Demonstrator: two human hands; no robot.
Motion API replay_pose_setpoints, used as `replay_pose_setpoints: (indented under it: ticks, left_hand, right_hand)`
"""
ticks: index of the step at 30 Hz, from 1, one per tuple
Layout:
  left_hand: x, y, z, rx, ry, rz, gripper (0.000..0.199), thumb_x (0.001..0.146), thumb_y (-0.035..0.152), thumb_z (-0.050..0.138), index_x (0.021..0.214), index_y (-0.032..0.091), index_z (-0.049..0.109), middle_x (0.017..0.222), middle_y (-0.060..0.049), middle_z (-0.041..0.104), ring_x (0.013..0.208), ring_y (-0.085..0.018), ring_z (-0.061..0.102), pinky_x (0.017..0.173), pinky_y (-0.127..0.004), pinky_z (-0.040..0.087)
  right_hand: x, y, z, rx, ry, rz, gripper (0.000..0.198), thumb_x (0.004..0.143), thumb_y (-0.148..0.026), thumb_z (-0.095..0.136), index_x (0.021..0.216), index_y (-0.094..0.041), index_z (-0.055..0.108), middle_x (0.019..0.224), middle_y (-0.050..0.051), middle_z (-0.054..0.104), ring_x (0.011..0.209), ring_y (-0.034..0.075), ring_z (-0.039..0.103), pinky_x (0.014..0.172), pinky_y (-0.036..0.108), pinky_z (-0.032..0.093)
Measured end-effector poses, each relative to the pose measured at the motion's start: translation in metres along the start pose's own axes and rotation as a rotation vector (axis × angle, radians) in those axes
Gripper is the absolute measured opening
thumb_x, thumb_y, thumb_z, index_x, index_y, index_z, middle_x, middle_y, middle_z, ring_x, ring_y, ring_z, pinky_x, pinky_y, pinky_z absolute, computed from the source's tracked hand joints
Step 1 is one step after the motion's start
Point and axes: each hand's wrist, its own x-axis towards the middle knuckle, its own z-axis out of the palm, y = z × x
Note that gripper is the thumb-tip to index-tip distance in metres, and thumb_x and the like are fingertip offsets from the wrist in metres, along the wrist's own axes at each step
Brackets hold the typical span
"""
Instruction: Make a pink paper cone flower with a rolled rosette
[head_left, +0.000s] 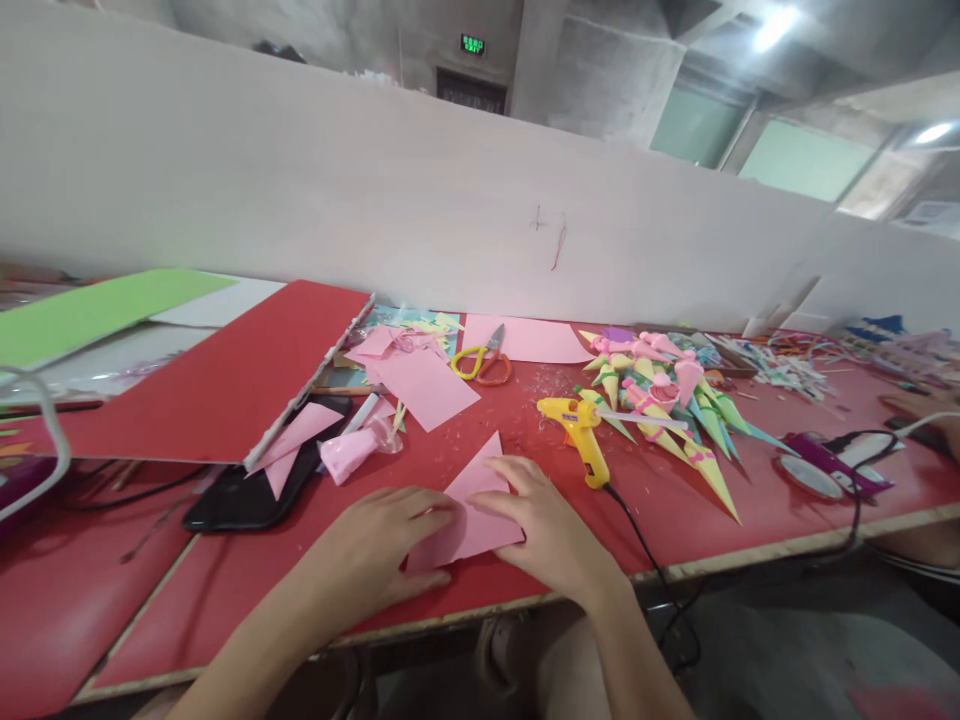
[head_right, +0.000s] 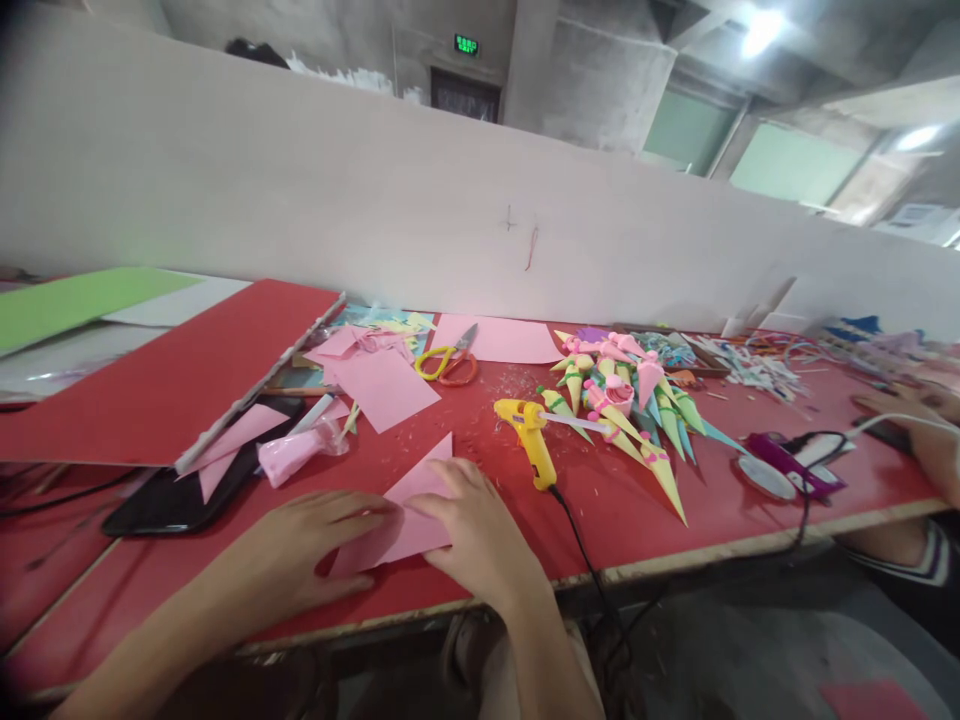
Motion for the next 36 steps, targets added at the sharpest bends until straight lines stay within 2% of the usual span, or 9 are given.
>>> replay_pose_setpoints:
  ticks: [3,7,11,16,20,27,32,36]
  left_hand:
    - [-0.001,0.002,0.000,0.022,-0.004,-0.001,0.038,0.070,0.020,0.057,0.108,0.022,0.058,0.105,-0.004,0.066,0.091,-0.022,0.061,0.080,-0.034,0.046]
    - [0.000,0.004,0.003,0.059,0.033,0.028,0.036,0.073,0.011,0.049,0.105,0.024,0.060,0.101,-0.003,0.066,0.089,-0.020,0.060,0.078,-0.032,0.045]
    - [0.001,0.002,0.004,0.048,0.032,0.071,0.031,0.076,0.012,0.049,0.102,0.025,0.060,0.096,-0.001,0.066,0.084,-0.017,0.060,0.073,-0.029,0.045]
    - [0.005,0.001,0.007,0.081,0.031,-0.007,0.011,0.074,0.016,0.054,0.082,0.020,0.061,0.078,-0.001,0.063,0.072,-0.015,0.059,0.061,-0.025,0.042]
    - [0.008,0.001,0.010,0.113,0.055,-0.039,0.008,0.076,0.018,0.055,0.080,0.020,0.061,0.074,0.000,0.063,0.068,-0.014,0.059,0.058,-0.023,0.040]
    - [0.009,-0.003,0.011,0.185,0.103,0.036,0.019,0.083,0.024,0.049,0.071,0.019,0.063,0.063,-0.001,0.061,0.063,-0.015,0.056,0.059,-0.027,0.036]
    - [0.009,-0.006,0.010,0.123,0.096,-0.072,0.029,0.085,0.032,0.045,0.063,0.017,0.058,0.059,0.000,0.059,0.056,-0.014,0.054,0.053,-0.025,0.032]
    - [0.009,-0.007,0.008,0.087,0.053,-0.138,0.030,0.085,0.034,0.044,0.063,0.017,0.055,0.061,0.000,0.059,0.056,-0.014,0.054,0.051,-0.024,0.031]
  right_hand:
    - [0.000,0.001,0.000,0.045,-0.033,0.002,0.039,0.072,-0.008,0.057,0.106,-0.024,0.063,0.118,0.004,0.054,0.110,0.018,0.047,0.095,0.030,0.038]
    - [0.000,0.004,0.002,0.106,0.028,0.003,0.027,0.079,-0.012,0.054,0.099,-0.025,0.067,0.114,0.003,0.058,0.104,0.016,0.052,0.092,0.027,0.039]
    - [0.000,0.006,0.003,0.156,0.028,-0.014,0.021,0.082,-0.016,0.054,0.092,-0.024,0.070,0.109,0.003,0.061,0.100,0.014,0.055,0.089,0.025,0.040]
    - [0.002,0.003,0.004,0.170,0.062,0.027,0.014,0.077,-0.020,0.061,0.086,-0.024,0.070,0.106,0.002,0.062,0.098,0.015,0.054,0.087,0.027,0.040]
    - [0.005,0.001,0.006,0.138,0.090,0.091,0.009,0.075,-0.020,0.063,0.081,-0.021,0.069,0.101,0.001,0.064,0.094,0.016,0.055,0.084,0.029,0.040]
    - [0.011,-0.002,0.012,0.120,0.154,0.166,0.008,0.074,-0.020,0.063,0.082,-0.019,0.066,0.094,0.003,0.065,0.093,0.018,0.054,0.083,0.029,0.040]
    - [0.012,-0.003,0.014,0.113,0.188,0.196,0.008,0.073,-0.019,0.063,0.081,-0.018,0.065,0.093,0.005,0.061,0.091,0.018,0.054,0.082,0.030,0.041]
    - [0.012,-0.002,0.017,0.073,0.209,0.219,0.009,0.072,-0.022,0.064,0.080,-0.017,0.065,0.096,0.006,0.059,0.093,0.020,0.051,0.085,0.032,0.041]
